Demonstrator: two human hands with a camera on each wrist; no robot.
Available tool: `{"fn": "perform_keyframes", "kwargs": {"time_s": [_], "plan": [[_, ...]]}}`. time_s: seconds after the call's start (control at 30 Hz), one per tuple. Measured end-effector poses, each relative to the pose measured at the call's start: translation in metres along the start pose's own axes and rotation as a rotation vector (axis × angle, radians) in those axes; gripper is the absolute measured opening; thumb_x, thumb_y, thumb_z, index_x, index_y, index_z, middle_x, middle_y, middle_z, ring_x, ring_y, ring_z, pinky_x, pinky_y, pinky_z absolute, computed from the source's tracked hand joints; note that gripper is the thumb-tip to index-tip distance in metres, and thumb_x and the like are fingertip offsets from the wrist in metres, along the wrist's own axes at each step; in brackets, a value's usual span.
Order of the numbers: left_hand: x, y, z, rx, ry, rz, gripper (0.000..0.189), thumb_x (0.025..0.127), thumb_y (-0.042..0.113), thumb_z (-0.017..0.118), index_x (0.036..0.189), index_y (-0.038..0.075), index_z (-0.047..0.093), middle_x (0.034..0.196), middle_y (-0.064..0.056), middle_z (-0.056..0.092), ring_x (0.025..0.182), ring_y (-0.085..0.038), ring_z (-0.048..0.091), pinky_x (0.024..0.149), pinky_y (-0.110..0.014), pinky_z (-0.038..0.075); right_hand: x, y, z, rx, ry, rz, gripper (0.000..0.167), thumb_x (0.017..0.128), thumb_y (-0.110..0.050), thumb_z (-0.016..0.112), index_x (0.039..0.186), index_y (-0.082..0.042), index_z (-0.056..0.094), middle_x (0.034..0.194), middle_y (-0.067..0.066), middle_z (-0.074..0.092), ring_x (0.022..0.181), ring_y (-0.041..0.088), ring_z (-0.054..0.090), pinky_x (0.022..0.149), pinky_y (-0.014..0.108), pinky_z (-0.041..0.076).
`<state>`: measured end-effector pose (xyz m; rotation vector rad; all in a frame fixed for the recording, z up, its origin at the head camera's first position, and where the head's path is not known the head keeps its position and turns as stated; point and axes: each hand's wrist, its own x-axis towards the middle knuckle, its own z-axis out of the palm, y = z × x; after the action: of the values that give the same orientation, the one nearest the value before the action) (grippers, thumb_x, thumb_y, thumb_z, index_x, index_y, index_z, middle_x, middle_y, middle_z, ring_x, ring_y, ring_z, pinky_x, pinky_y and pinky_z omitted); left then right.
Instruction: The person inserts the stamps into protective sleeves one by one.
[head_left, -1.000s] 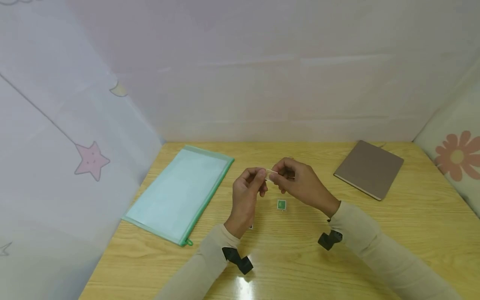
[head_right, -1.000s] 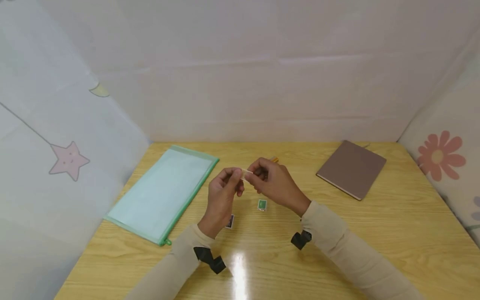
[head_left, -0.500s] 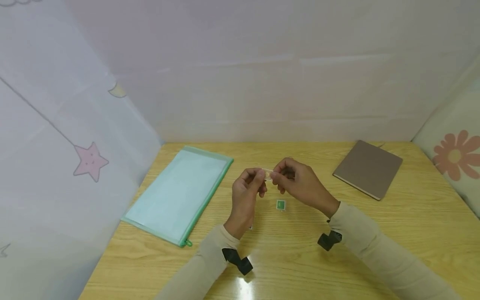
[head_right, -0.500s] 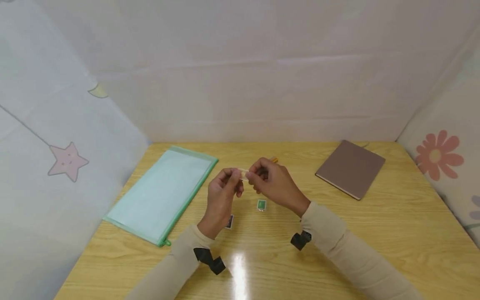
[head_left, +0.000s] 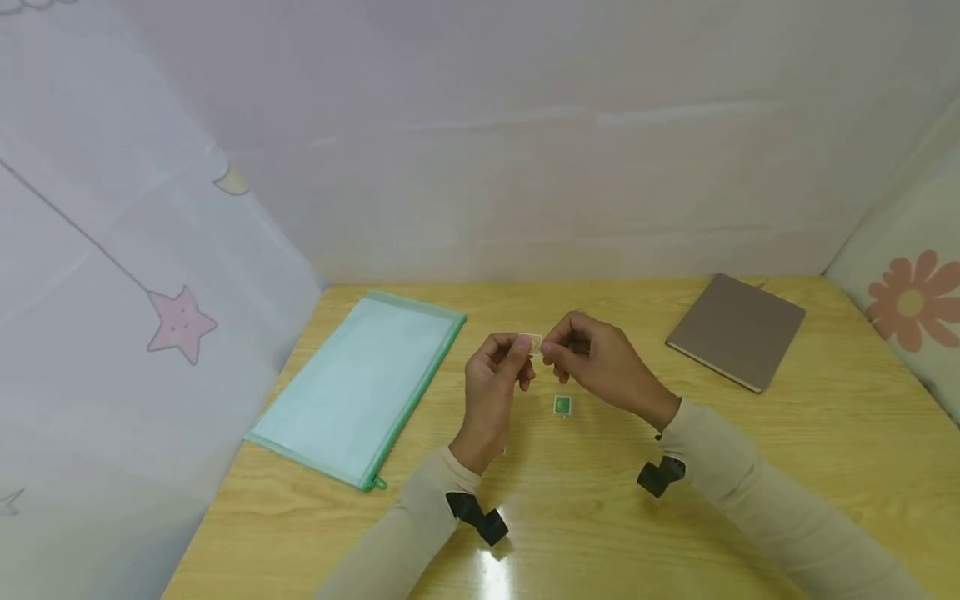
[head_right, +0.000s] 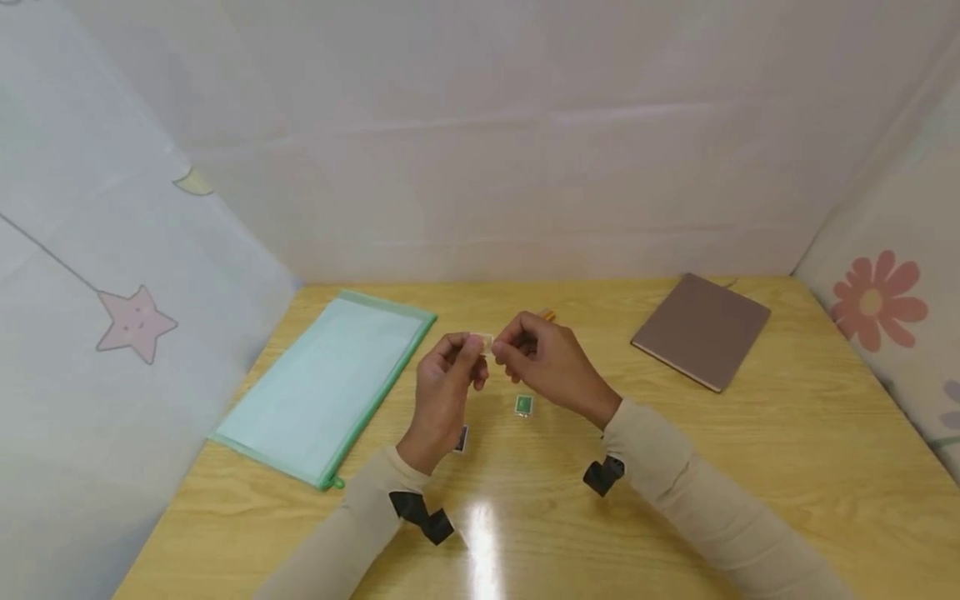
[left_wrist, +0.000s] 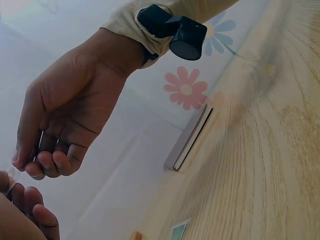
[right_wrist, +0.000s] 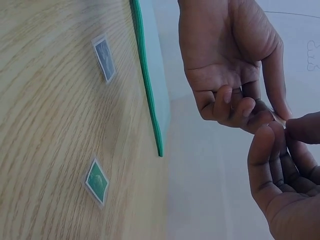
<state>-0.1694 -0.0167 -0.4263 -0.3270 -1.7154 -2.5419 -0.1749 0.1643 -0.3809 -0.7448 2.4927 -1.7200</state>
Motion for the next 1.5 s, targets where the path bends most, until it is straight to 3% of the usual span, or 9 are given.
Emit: {"fn": "perform_keyframes", "kwargs": {"time_s": [0.77,1.07,1.3,1.5], "plan": [[-0.001,-0.001,0.004,-0.014,-0.011,0.017,0.024,0.100,0.026,0.066,0.106,0.003,0.060,0.087,-0.009,0.057,0.071,-0.017,0.053,0.061,-0.026,0.045,0.004,0.000,0.000,0.027,-0.012,0.030,0.019,0.102,-0.030,0.062,0.109,-0.012,0.060,0.093,0.008,0.064,0.073,0.025,0.065,0.065,0.039,0.057],[-0.002,-0.001,0.005,0.063,-0.070,-0.071,0.022,0.099,0.024,0.068,0.104,0.003,0.060,0.083,-0.004,0.057,0.068,-0.018,0.049,0.061,-0.026,0.042,0.001,0.004,-0.004,0.004,0.008,0.041,0.019,0.101,-0.031,0.063,0.109,-0.014,0.061,0.091,0.007,0.066,0.074,0.029,0.066,0.065,0.038,0.057],[-0.001,0.000,0.005,0.129,-0.143,-0.143,0.025,0.098,0.027,0.069,0.101,0.003,0.062,0.071,-0.006,0.047,0.063,-0.018,0.041,0.058,-0.026,0.036,0.000,0.006,-0.009,-0.051,0.013,0.014,0.017,0.102,-0.029,0.063,0.109,-0.013,0.064,0.090,0.005,0.065,0.072,0.027,0.064,0.064,0.039,0.056],[-0.001,0.000,0.003,0.158,-0.177,-0.188,0.025,0.099,0.027,0.068,0.103,0.003,0.062,0.073,-0.003,0.049,0.062,-0.016,0.041,0.057,-0.026,0.035,-0.001,0.009,-0.014,-0.110,0.002,0.008,0.015,0.101,-0.033,0.063,0.105,-0.019,0.066,0.094,0.001,0.064,0.073,0.022,0.063,0.063,0.034,0.054]]}}
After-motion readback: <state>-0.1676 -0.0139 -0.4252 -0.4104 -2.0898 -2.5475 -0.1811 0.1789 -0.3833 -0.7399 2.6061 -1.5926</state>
